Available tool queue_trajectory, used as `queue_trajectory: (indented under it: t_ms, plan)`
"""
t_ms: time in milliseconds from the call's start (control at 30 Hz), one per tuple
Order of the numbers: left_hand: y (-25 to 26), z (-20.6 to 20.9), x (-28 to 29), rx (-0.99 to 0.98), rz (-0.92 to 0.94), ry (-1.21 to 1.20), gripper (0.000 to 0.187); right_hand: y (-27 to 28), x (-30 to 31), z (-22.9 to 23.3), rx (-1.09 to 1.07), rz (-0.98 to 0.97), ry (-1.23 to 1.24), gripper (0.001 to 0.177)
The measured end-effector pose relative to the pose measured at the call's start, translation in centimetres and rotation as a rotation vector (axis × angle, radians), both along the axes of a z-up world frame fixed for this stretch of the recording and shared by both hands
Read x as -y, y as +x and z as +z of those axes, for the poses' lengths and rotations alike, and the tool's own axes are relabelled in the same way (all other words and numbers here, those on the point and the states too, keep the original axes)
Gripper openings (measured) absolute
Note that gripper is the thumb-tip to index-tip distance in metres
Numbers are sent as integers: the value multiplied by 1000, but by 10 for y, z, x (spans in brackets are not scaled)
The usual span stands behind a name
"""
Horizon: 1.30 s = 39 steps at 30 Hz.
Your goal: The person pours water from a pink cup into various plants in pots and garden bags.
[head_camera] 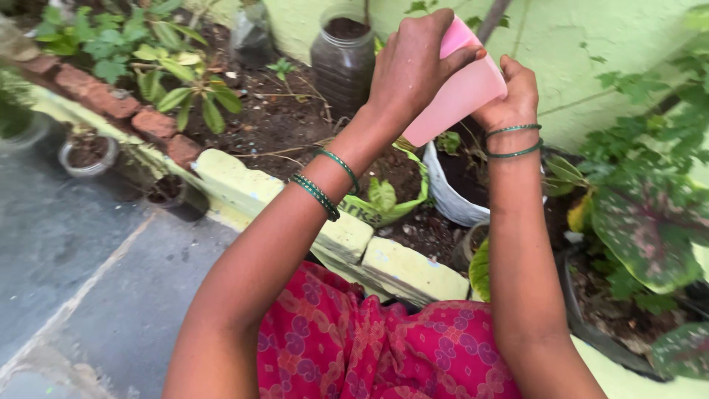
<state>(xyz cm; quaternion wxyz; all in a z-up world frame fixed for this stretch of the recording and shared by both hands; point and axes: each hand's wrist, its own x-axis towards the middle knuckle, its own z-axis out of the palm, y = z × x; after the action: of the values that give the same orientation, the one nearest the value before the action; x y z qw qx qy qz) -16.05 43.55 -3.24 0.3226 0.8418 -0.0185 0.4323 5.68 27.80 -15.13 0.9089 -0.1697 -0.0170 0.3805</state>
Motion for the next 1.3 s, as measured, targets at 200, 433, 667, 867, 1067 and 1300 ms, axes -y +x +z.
queue_trajectory:
  t_ms: [200,433,667,867,1067,1300]
  plan:
    - [-14,2,-28,-48,77,-10,49,10,-43,-17,63,95,69,33]
    - [-4,-8,-50,-73,103,-13,51,2,-69,-12,79,11,-55,46]
    - [21,-16,-65,-96,99,-60,51,26,-77,-18,94,1,-37,64]
    - [47,-22,-78,-129,129,-91,50,38,-94,-16,71,-52,-116,70]
    - [76,-36,-101,-156,121,-158,51,89,-115,-47,64,-83,-113,64]
    - [111,-59,-122,-170,112,-139,53,120,-129,-68,37,-277,-340,44]
